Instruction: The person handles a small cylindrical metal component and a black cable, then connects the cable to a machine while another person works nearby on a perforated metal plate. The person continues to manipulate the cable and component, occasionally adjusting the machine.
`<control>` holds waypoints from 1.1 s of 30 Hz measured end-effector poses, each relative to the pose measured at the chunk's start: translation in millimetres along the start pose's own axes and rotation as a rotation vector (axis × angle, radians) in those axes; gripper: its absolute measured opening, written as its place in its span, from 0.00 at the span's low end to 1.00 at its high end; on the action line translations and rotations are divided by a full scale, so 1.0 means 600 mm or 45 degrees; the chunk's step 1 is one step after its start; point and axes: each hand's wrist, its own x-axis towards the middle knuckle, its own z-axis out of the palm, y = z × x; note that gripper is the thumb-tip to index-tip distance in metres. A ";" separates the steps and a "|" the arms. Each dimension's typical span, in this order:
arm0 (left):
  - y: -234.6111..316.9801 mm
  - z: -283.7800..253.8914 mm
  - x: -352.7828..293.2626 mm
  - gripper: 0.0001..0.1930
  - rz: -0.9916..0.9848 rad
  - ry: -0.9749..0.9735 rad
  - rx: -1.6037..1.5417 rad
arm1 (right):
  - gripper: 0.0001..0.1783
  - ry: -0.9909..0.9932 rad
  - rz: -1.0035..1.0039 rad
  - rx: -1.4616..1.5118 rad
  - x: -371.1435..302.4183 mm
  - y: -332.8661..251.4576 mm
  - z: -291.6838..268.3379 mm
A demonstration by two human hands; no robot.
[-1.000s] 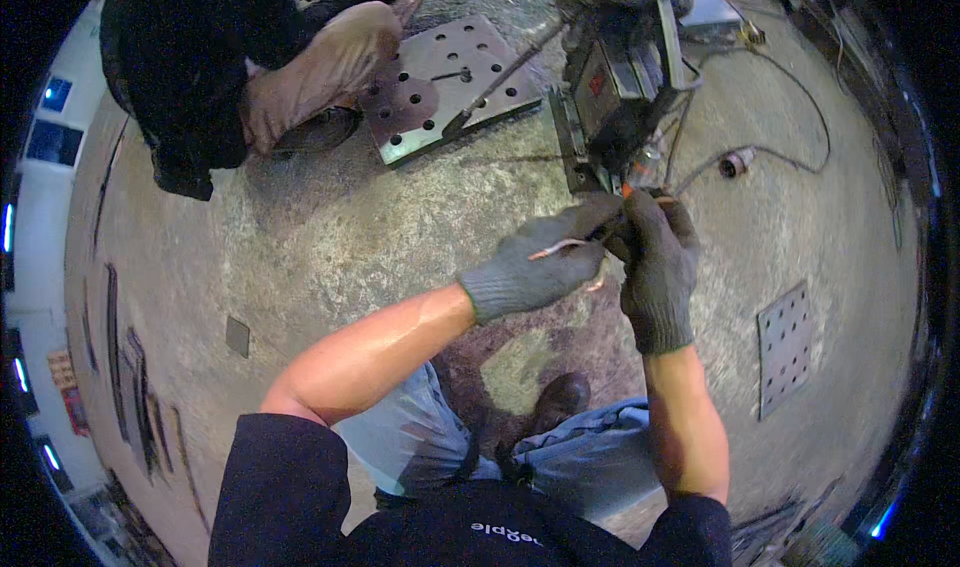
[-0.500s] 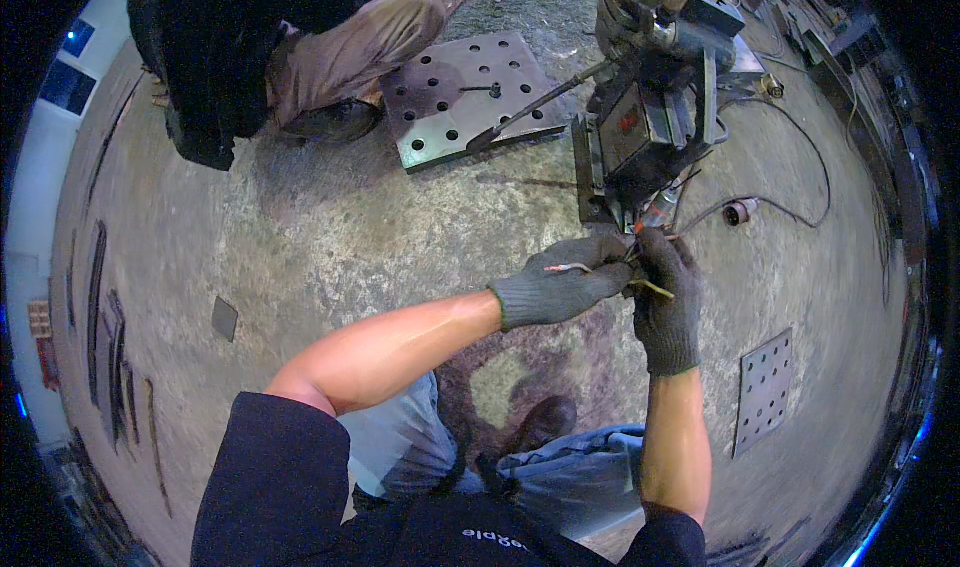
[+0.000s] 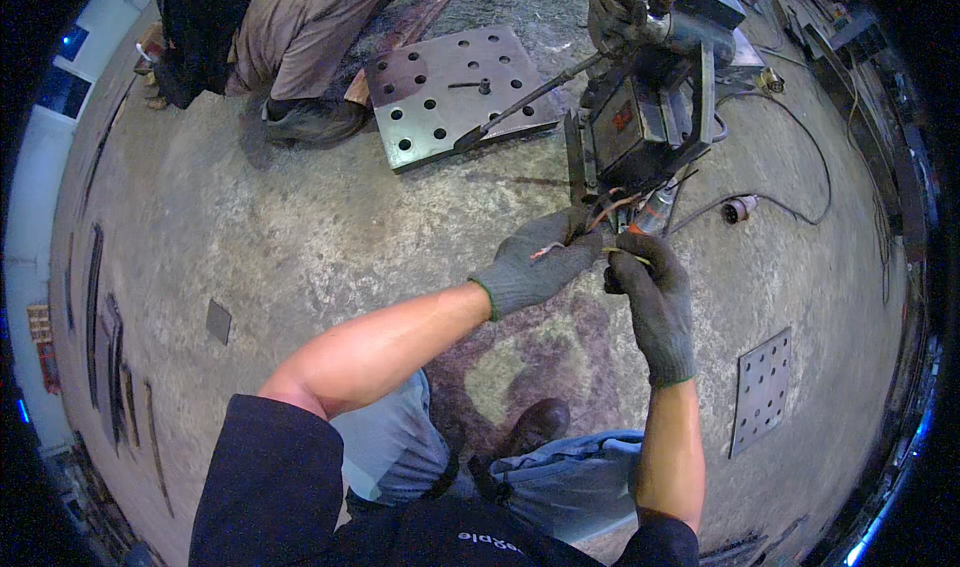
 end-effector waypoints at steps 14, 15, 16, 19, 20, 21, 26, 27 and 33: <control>-0.019 -0.005 0.009 0.19 0.081 -0.154 -0.005 | 0.15 0.133 -0.007 -0.201 0.015 0.028 -0.023; -0.015 -0.008 0.011 0.18 0.025 -0.182 0.023 | 0.15 0.167 -0.018 -0.201 0.015 0.028 -0.023; -0.010 -0.011 0.016 0.17 -0.030 -0.210 0.051 | 0.15 0.192 -0.060 -0.227 0.018 0.034 -0.024; -0.009 -0.018 0.019 0.16 -0.006 -0.261 -0.021 | 0.16 0.210 -0.071 -0.314 0.025 0.039 -0.030; -0.012 -0.017 0.016 0.16 0.025 -0.268 -0.070 | 0.16 0.168 0.006 -0.343 0.021 0.025 -0.032; -0.013 -0.010 0.013 0.16 0.052 -0.274 -0.165 | 0.16 0.126 0.083 -0.371 0.018 0.016 -0.034; -0.010 0.010 0.006 0.15 0.099 -0.315 -0.360 | 0.15 0.076 0.353 -0.121 0.015 -0.003 -0.033; -0.008 0.010 0.006 0.15 0.098 -0.323 -0.296 | 0.14 0.063 0.400 -0.071 0.014 -0.004 -0.033; 0.005 -0.001 0.010 0.17 0.055 -0.299 -0.012 | 0.14 0.014 0.301 0.304 0.020 0.011 -0.041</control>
